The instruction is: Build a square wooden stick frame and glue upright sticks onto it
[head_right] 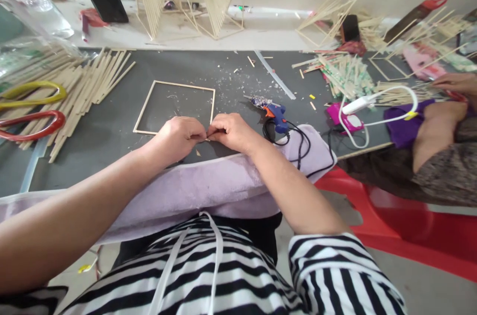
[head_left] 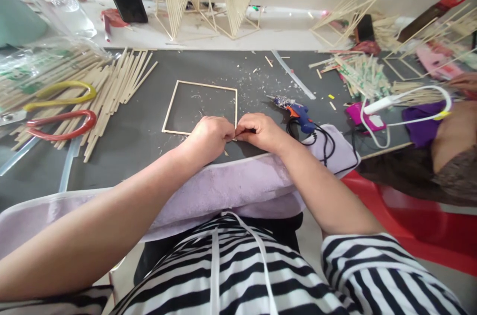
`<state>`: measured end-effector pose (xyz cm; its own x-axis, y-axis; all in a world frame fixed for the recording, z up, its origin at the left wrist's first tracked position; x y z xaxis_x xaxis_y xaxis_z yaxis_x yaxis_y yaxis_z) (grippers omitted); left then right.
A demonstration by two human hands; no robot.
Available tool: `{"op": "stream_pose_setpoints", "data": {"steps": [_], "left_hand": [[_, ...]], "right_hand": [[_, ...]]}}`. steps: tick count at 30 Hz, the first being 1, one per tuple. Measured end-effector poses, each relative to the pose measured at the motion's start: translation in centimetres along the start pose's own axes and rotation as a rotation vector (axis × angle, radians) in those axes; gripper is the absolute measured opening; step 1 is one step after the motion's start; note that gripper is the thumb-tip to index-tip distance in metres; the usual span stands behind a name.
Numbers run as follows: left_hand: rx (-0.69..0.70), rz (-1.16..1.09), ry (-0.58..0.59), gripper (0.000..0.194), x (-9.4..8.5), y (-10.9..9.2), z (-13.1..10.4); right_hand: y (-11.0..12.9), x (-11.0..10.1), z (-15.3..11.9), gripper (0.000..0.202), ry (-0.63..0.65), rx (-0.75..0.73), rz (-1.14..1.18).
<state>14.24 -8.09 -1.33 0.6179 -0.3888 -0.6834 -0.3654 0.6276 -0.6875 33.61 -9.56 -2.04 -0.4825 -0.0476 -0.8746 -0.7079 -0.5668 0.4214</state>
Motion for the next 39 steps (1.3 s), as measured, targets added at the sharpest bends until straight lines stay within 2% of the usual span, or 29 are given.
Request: {"op": "stream_pose_setpoints", "data": {"steps": [7,14,21,30,32,35,39], "left_hand": [[-0.17,-0.003,-0.007,0.011,-0.3,-0.5,0.3],[-0.158,0.028,0.019,0.013,-0.2,-0.4,0.4],[-0.162,0.064,0.016,0.011,-0.2,-0.5,0.5],[-0.185,0.139,0.071,0.02,-0.8,-1.3,0.5],[-0.161,0.203,0.111,0.021,-0.9,-1.3,0.3],[-0.057,0.282,0.173,0.022,-1.1,-1.2,-0.1],[0.067,0.244,0.193,0.03,-1.1,-1.2,-0.7]], "right_hand": [[0.7,-0.3,0.4,0.007,0.075,0.136,0.002],[1.6,-0.8,1.0,0.002,0.154,0.306,-0.006],[3.3,-1.8,2.5,0.008,0.325,0.489,-0.098],[5.5,-2.3,3.5,0.004,0.387,0.591,-0.247],[5.7,-2.3,3.7,0.004,0.389,0.597,-0.263],[5.7,-2.3,3.7,0.004,0.367,0.605,-0.256],[4.7,-2.3,3.3,0.003,0.331,0.62,-0.098]]}}
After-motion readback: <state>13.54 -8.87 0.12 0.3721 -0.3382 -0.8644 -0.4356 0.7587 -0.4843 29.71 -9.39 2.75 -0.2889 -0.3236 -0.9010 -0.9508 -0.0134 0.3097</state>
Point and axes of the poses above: each hand's wrist, its own z-axis towards the middle knuckle, its own x-axis out of the palm, y = z × x, the point moved 1 cm from there along z, towards the middle knuckle, and after that the axes turned 14 degrees about -z, right-handed, at the moved point
